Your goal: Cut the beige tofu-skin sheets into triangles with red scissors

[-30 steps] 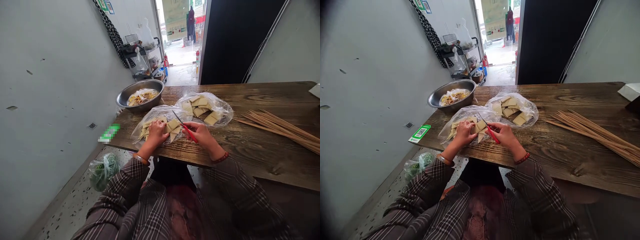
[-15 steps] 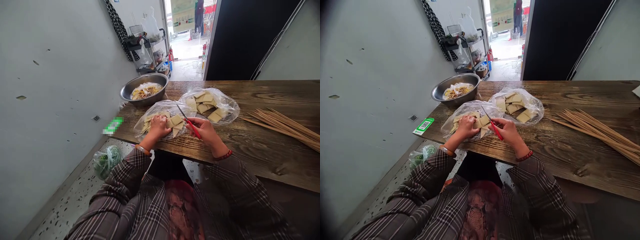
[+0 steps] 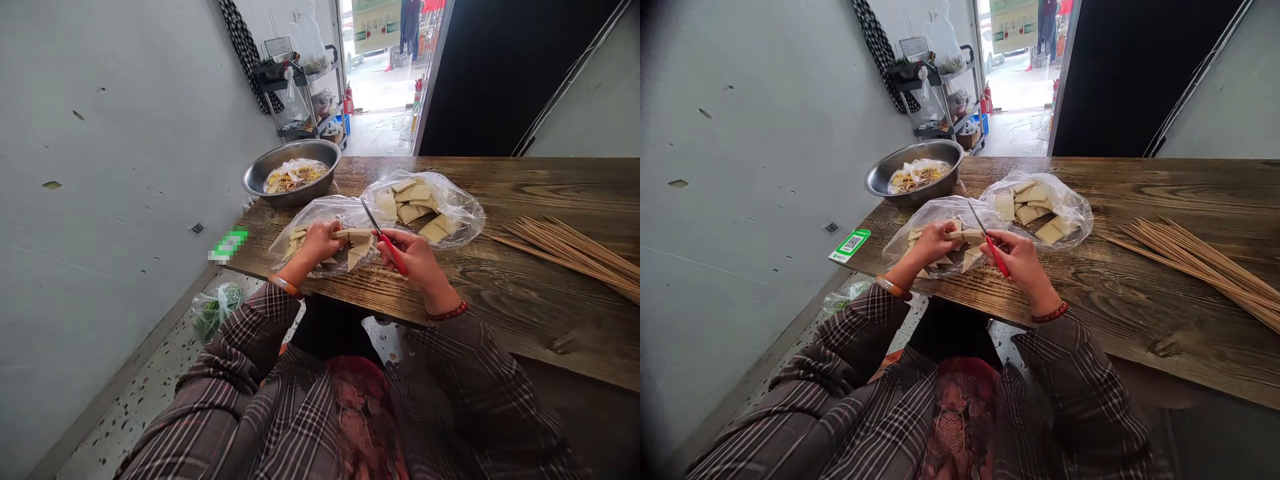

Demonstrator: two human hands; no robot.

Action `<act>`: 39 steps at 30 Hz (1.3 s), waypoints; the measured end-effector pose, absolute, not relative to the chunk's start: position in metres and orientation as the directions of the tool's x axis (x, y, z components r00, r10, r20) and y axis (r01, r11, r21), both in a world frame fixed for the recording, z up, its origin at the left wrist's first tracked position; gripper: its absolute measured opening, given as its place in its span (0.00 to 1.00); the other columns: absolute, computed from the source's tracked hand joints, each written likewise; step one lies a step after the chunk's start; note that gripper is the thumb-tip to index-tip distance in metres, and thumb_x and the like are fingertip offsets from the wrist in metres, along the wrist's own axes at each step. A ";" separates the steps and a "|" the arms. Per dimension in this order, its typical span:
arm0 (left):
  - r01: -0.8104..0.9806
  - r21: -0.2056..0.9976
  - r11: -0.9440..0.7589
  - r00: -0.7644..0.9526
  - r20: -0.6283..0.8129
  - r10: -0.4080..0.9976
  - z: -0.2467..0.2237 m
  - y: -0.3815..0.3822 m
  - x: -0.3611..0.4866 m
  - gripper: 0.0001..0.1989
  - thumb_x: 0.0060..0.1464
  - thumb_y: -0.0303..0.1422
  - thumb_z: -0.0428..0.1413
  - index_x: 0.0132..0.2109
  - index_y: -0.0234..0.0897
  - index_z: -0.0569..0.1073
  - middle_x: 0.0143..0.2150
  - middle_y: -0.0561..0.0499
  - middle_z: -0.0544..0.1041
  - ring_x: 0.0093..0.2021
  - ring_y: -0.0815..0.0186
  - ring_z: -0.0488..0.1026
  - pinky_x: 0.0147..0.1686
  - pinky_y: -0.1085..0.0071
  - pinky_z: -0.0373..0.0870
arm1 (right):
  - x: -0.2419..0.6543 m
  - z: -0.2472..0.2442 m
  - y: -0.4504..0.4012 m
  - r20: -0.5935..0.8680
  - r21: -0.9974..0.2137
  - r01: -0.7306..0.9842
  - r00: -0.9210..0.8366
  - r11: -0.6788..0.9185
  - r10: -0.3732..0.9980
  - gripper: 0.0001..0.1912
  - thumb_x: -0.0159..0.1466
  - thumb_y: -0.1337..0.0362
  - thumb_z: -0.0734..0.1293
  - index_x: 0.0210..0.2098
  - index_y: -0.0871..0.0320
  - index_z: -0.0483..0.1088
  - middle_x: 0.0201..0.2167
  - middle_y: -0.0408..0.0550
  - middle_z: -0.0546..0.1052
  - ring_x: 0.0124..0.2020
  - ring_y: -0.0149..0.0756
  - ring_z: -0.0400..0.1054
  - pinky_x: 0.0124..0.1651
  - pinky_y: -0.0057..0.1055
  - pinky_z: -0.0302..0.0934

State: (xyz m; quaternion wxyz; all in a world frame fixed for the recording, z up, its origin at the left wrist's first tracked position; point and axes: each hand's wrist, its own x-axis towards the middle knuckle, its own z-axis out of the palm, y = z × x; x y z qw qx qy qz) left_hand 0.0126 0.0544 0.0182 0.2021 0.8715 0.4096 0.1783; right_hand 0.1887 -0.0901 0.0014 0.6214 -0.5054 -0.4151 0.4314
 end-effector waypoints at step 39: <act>-0.561 0.762 0.324 0.250 -0.217 0.944 -0.004 -0.034 -0.013 0.21 0.40 0.27 0.71 0.40 0.37 0.71 0.41 0.52 0.80 0.39 0.63 0.81 0.37 0.69 0.80 | 0.202 -0.006 -0.084 -0.080 -0.985 0.166 -0.216 -0.044 0.973 0.30 0.54 0.41 0.75 0.47 0.56 0.80 0.30 0.48 0.77 0.27 0.34 0.69 0.29 0.31 0.65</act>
